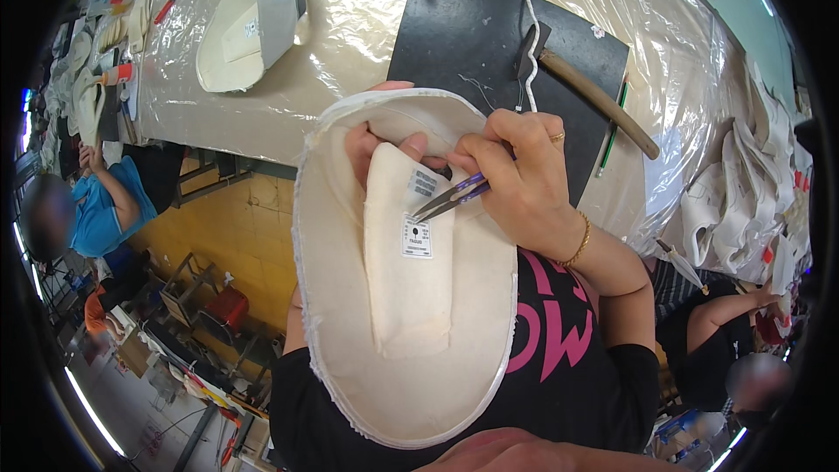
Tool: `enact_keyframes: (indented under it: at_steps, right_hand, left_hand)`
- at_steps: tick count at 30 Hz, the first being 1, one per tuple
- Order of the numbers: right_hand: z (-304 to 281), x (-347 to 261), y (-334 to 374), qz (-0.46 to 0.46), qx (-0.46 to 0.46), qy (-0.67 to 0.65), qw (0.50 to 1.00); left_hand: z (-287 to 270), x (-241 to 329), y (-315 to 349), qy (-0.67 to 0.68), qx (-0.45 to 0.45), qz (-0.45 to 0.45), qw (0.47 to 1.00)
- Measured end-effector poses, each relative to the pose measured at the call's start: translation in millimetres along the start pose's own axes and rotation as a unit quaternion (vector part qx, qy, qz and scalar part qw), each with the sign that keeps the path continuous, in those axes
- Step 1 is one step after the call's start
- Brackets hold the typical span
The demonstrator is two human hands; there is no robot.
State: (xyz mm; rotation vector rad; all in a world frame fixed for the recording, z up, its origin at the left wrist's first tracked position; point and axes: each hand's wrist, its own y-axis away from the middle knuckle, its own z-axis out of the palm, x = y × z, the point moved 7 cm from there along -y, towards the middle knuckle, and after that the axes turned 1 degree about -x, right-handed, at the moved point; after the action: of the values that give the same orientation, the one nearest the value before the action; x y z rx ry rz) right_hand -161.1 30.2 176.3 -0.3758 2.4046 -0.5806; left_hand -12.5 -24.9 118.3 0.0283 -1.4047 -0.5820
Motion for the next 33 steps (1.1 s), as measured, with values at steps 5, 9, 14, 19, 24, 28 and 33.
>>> enact_keyframes:
  at_steps: [5, 9, 14, 19, 24, 28, 33]
  right_hand:
    - [-2.6, 0.4, 2.3, -0.009, 0.019, -0.034, 0.999]
    - [-5.2, -1.8, 3.3, -0.003, -0.002, 0.003, 1.0]
    - [-3.4, -1.4, -0.1, 0.019, -0.016, 0.017, 1.0]
    - [-1.2, -1.8, -0.5, 0.029, -0.006, 0.017, 0.999]
    - [1.6, -1.9, 0.7, 0.018, -0.01, 0.02, 1.0]
    - [-0.3, -0.8, -0.7, 0.002, -0.013, -0.014, 1.0]
    - [-2.6, -1.4, 0.4, -0.063, -0.083, -0.066, 0.992]
  left_hand:
    - [0.3, 6.4, 5.2, 0.001, 0.009, 0.0, 1.0]
    - [4.4, 11.9, 8.2, 0.007, 0.016, -0.015, 1.0]
    - [9.0, 20.4, 12.2, 0.01, 0.026, -0.034, 0.999]
    - [11.0, 17.1, 13.1, 0.015, 0.036, -0.053, 0.998]
    - [7.1, 11.7, 6.6, 0.022, 0.04, -0.015, 0.999]
    - [5.3, 12.4, 9.0, 0.02, 0.034, -0.02, 0.999]
    - [9.7, 13.4, 12.4, 0.06, 0.033, -0.048, 0.996]
